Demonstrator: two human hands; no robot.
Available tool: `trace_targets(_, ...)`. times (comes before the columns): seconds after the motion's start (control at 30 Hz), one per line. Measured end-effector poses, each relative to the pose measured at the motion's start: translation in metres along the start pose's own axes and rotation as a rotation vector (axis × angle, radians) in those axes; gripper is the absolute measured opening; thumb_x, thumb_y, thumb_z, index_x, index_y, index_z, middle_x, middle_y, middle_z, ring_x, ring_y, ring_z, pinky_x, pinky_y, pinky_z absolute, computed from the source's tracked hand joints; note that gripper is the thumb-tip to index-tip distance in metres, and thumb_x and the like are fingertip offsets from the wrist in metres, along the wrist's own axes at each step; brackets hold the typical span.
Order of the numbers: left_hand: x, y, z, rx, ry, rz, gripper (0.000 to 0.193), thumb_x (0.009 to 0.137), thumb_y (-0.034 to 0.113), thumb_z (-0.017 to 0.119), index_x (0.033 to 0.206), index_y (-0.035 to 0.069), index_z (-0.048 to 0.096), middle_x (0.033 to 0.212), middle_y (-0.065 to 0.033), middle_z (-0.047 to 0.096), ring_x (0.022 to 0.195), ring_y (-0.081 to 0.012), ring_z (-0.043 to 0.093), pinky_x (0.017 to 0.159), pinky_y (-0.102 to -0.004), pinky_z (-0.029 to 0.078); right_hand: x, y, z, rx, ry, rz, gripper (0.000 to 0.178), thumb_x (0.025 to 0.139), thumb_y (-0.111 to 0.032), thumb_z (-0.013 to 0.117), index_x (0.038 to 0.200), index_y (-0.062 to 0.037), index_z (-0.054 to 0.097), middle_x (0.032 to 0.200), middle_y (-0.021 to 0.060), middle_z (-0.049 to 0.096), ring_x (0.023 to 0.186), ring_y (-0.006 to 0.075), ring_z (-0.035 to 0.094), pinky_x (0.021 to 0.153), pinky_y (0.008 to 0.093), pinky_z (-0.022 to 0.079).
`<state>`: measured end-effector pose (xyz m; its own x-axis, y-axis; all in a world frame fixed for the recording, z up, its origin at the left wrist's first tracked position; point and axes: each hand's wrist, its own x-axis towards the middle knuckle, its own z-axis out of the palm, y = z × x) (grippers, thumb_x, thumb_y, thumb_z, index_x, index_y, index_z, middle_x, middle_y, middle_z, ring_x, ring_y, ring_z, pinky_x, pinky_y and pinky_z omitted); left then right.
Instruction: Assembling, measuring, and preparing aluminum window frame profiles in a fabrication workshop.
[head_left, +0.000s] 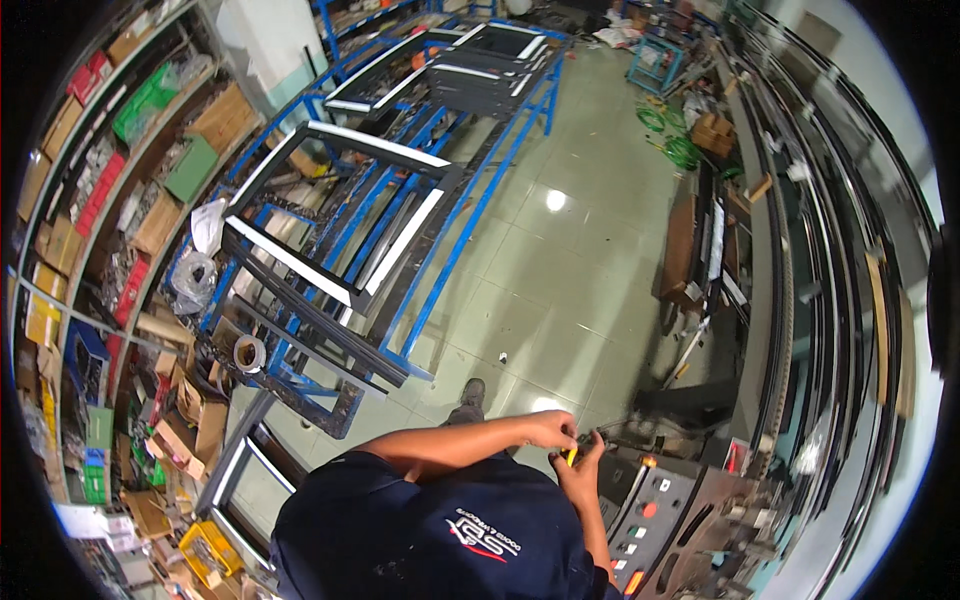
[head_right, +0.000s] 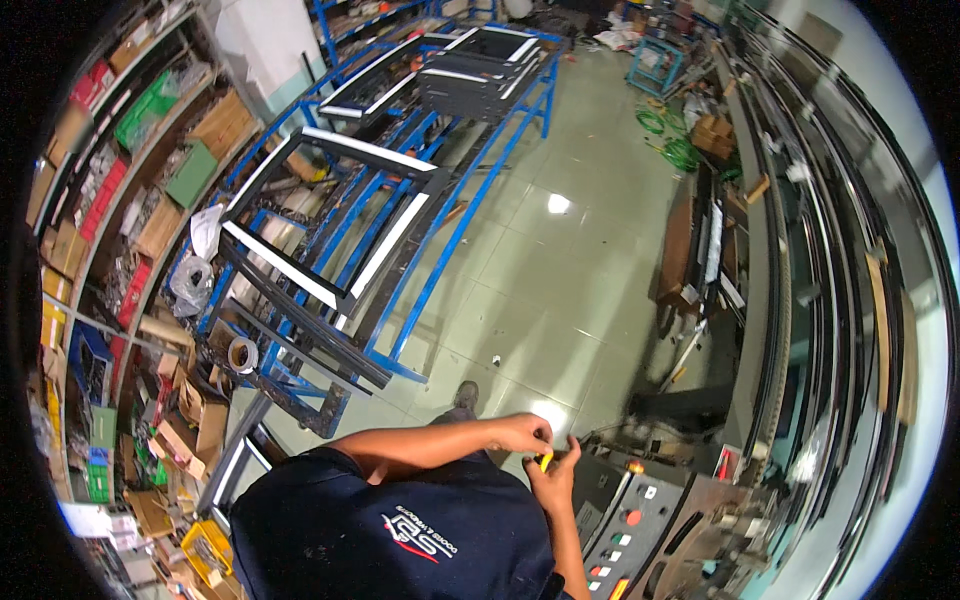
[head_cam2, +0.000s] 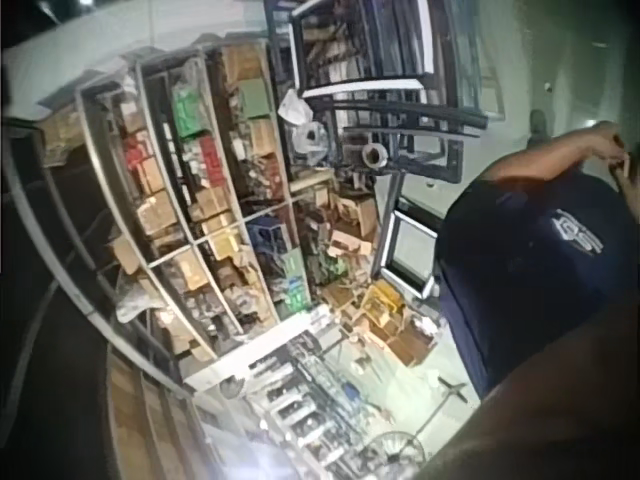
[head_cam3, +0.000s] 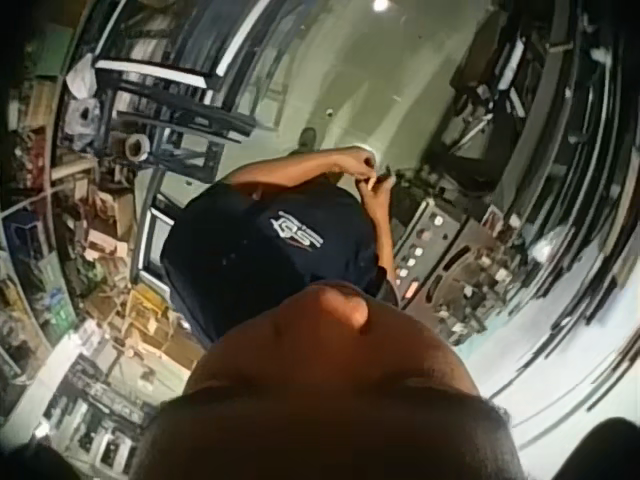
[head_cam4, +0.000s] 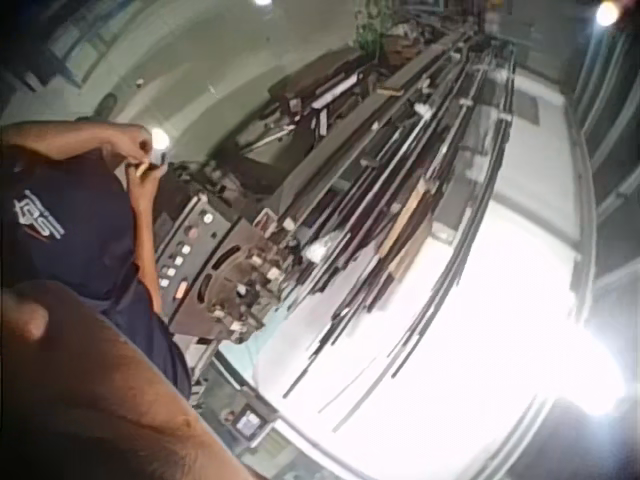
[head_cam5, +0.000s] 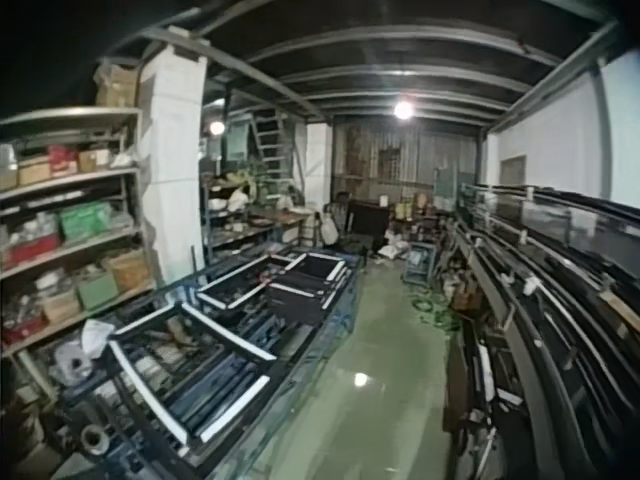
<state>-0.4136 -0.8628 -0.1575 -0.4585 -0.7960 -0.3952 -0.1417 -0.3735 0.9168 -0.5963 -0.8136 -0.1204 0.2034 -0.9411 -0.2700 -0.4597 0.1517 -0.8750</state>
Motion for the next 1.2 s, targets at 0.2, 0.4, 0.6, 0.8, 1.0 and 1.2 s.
trace_targets(0.2, -0.028, 0.012, -0.200, -0.544, 0.547, -0.047, 0.019, 0.099, 0.024, 0.067, 0.109, 0.008, 0.068, 0.093, -0.0034, 0.071, 0.078, -0.0127, 0.069, 0.064, -0.0284, 0.054, 0.126, -0.056, 0.033, -0.029, -0.380, 0.036, 0.050, 0.088, -0.018, 0.074, 0.132, -0.0033, 0.057, 0.103, 0.0092, 0.066, 0.094, 0.0178, 0.062, 0.086, 0.0330, 0.052)
trace_targets(0.4, -0.114, 0.006, -0.415, -0.867, 1.492, 0.158, 0.027, 0.101, 0.036, 0.069, 0.114, 0.013, 0.068, 0.092, 0.0008, 0.065, 0.079, -0.0115, 0.062, 0.065, -0.0322, 0.056, 0.186, -0.030, -0.030, 0.077, -0.672, 0.561, 0.040, 0.089, -0.010, 0.066, 0.128, 0.0008, 0.069, 0.108, 0.0039, 0.070, 0.092, 0.0137, 0.062, 0.082, 0.0294, 0.051)
trace_targets(0.6, -0.105, -0.004, -0.475, -1.006, 1.586, 0.237, 0.022, 0.097, 0.028, 0.076, 0.111, 0.012, 0.070, 0.088, 0.0007, 0.067, 0.071, -0.0120, 0.064, 0.065, -0.0326, 0.057, 0.258, -0.020, -0.049, 0.024, -0.652, 0.589, 0.036, 0.090, -0.013, 0.064, 0.122, 0.0029, 0.071, 0.099, 0.0047, 0.072, 0.088, 0.0155, 0.065, 0.079, 0.0302, 0.053)
trace_targets(0.8, 0.014, -0.004, -0.445, -0.543, 1.505, -0.213, 0.036, 0.106, 0.038, 0.056, 0.094, 0.008, 0.071, 0.074, -0.0045, 0.072, 0.058, -0.0163, 0.067, 0.059, -0.0332, 0.055, 0.434, -0.074, 0.042, 0.060, -0.892, 0.354, 0.036, 0.094, -0.015, 0.068, 0.122, 0.0074, 0.066, 0.102, 0.0073, 0.072, 0.093, 0.0134, 0.064, 0.081, 0.0303, 0.053)
trace_targets(1.0, 0.029, 0.018, -0.586, 0.090, 1.599, -0.534, 0.047, 0.103, 0.039, 0.045, 0.084, 0.006, 0.072, 0.072, -0.0127, 0.074, 0.076, -0.0352, 0.075, 0.079, -0.0487, 0.058, 0.556, -0.149, 0.126, -0.022, -1.008, 0.179, 0.045, 0.092, -0.016, 0.070, 0.133, 0.0029, 0.065, 0.093, 0.0024, 0.068, 0.075, 0.0090, 0.058, 0.066, 0.0254, 0.049)
trace_targets(1.2, 0.000, -0.021, -0.767, 0.242, 1.596, -0.823, 0.044, 0.097, 0.039, 0.048, 0.094, 0.006, 0.078, 0.090, -0.0196, 0.077, 0.092, -0.0402, 0.074, 0.089, -0.0497, 0.058, 0.617, -0.183, 0.153, 0.036, -0.972, 0.233, 0.045, 0.093, -0.011, 0.069, 0.135, 0.0048, 0.063, 0.105, 0.0047, 0.069, 0.090, 0.0106, 0.061, 0.082, 0.0267, 0.051)
